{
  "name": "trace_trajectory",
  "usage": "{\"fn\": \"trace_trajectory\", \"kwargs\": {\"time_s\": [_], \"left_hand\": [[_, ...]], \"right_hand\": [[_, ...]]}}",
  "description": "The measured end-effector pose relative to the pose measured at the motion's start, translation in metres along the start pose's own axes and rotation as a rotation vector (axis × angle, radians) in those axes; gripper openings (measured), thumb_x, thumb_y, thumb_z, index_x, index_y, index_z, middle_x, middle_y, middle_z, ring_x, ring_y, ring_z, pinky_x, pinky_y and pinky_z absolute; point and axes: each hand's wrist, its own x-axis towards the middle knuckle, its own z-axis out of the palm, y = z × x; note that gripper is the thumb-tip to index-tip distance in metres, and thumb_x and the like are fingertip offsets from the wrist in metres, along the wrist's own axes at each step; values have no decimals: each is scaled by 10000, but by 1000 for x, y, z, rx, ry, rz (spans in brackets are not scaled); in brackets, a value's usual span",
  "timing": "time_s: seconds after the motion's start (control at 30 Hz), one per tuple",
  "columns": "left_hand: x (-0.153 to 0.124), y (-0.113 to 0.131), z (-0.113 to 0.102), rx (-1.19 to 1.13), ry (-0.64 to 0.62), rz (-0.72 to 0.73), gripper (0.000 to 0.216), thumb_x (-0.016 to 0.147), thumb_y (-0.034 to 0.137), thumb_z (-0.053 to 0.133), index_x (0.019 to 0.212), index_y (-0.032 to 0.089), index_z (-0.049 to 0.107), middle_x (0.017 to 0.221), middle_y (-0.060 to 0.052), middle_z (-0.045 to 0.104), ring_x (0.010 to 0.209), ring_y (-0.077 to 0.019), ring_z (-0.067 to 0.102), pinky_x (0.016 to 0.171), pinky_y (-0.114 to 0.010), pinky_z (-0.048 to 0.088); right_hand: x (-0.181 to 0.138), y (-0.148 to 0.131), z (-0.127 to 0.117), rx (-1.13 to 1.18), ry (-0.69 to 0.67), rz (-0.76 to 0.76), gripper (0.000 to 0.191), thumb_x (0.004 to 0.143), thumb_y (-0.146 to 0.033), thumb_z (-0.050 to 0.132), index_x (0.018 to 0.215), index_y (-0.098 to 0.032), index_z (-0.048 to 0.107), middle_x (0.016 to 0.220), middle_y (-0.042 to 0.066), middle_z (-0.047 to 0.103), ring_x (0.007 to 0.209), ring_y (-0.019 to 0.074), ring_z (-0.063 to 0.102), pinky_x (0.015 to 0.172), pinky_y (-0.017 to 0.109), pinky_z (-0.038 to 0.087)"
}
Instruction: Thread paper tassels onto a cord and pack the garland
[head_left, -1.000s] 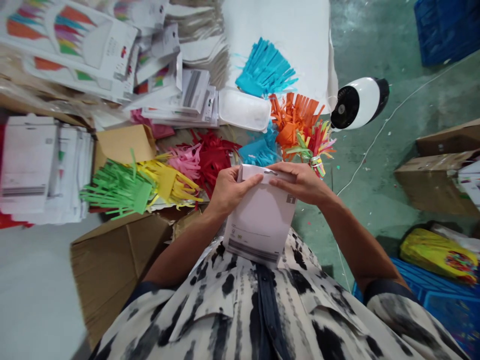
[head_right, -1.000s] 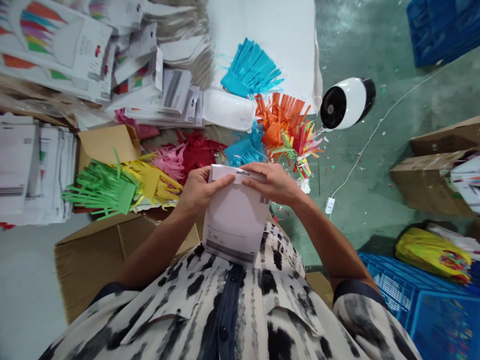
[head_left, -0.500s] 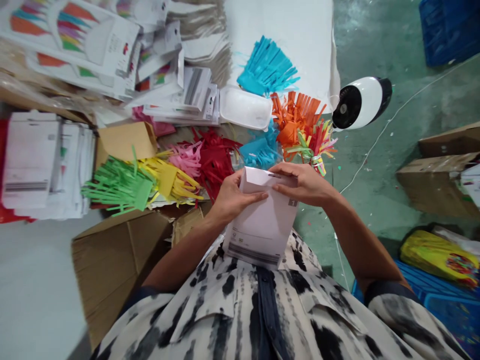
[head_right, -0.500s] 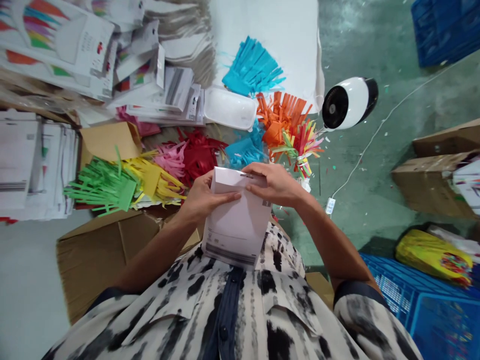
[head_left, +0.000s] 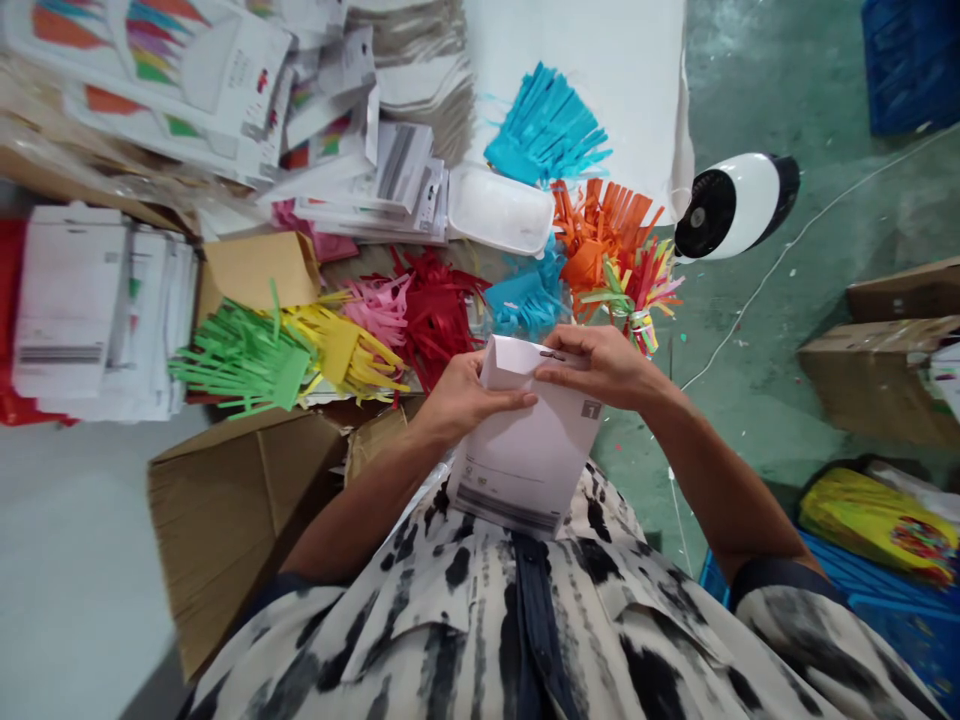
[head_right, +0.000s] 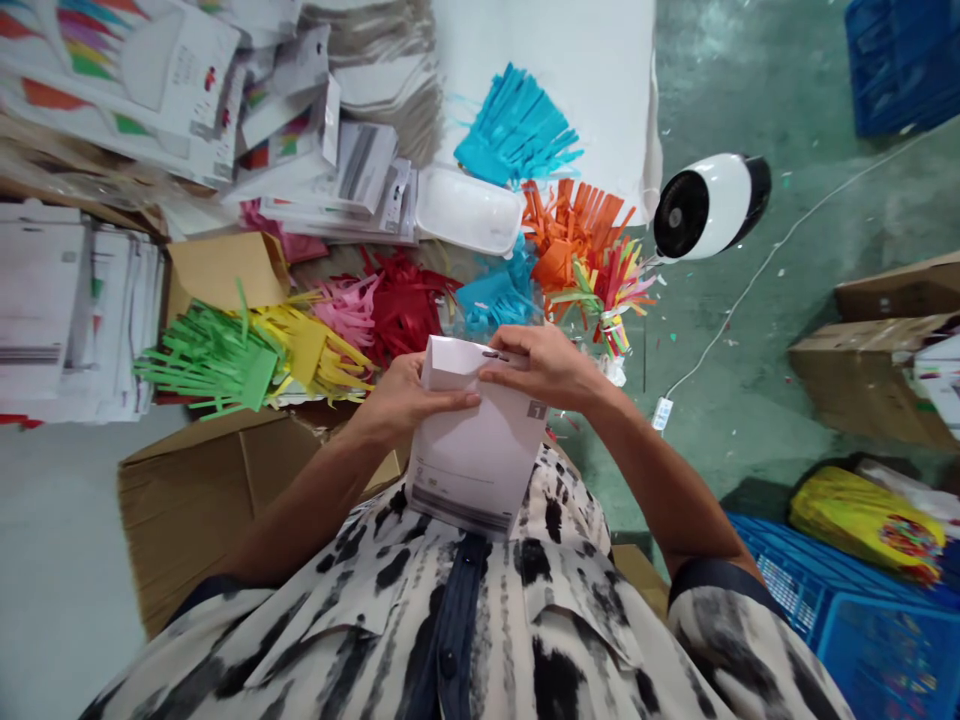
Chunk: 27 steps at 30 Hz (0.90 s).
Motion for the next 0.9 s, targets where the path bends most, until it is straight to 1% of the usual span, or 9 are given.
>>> {"fn": "trace_trajectory", "kwargs": {"time_s": [0.17, 0.27, 0.33, 0.47, 0.57, 0.63, 0.7, 0.83, 0.9], "left_hand": [[1, 0, 4, 25, 39, 68, 609, 543, 390, 995, 1057, 155, 769, 1004, -89, 813, 837, -232, 757, 667, -279, 596], [1, 2, 3, 59, 62, 94, 598, 556, 385, 988, 1061, 155, 765, 1015, -91, 812, 861, -236, 755, 688, -282, 601], [1, 4, 2, 78, 76, 92, 593, 564, 380, 985, 1067, 157, 764, 1014, -87, 811, 863, -236, 753, 693, -282, 600], [2, 6, 0, 101, 103, 57, 552, 617, 467, 956, 1040, 162, 775, 968, -77, 807, 817, -229, 745, 647, -265, 577], [5, 6, 0, 91, 179, 86, 521, 671, 556, 911, 975, 153, 780, 893, -68, 792, 726, -198, 719, 588, -245, 543], [8, 5, -2, 87, 223, 107, 516, 666, 565, 913, 937, 146, 781, 858, -63, 786, 683, -181, 701, 566, -240, 533], [10, 4, -6, 65, 240, 109, 519, 648, 557, 927, 926, 142, 787, 853, -64, 789, 662, -174, 694, 566, -245, 540], [11, 0, -16, -55, 193, 70, 526, 681, 580, 906, 947, 139, 798, 851, -73, 794, 627, -161, 682, 560, -245, 536], [10, 0, -19, -88, 139, 55, 543, 735, 628, 851, 970, 141, 800, 848, -82, 794, 623, -160, 680, 549, -237, 519]], "right_hand": [[5, 6, -4, 15, -109, 8, 454, 884, -542, 729, 703, -210, 479, 679, -48, 425, 642, 107, 360, 575, 265, 253], [7, 12, -5, 123, -174, 34, 455, 921, -592, 673, 740, -214, 496, 701, -43, 437, 650, 111, 374, 573, 268, 266], [7, 13, -5, 144, -175, 46, 442, 961, -594, 616, 761, -213, 517, 710, -38, 451, 651, 114, 391, 573, 270, 277], [10, 9, -4, 20, -141, 25, 454, 947, -559, 648, 696, -210, 502, 663, -45, 429, 628, 109, 373, 567, 275, 270], [12, 4, -5, -6, -120, 5, 397, 935, -534, 666, 733, -199, 598, 679, -35, 517, 636, 109, 428, 582, 270, 308], [9, 3, -6, 67, -92, 16, 336, 913, -527, 699, 857, -195, 688, 765, -14, 631, 682, 123, 522, 605, 259, 365], [3, 6, -5, 189, -58, 57, 351, 861, -535, 767, 938, -196, 722, 839, 4, 693, 725, 142, 590, 615, 255, 412], [-17, 20, 7, 444, 74, 219, 395, 808, -555, 832, 808, -185, 695, 704, -7, 630, 621, 129, 563, 523, 253, 400], [-25, 24, 17, 534, 164, 266, 391, 809, -553, 836, 840, -184, 707, 708, -3, 631, 609, 129, 564, 514, 257, 419]]}}
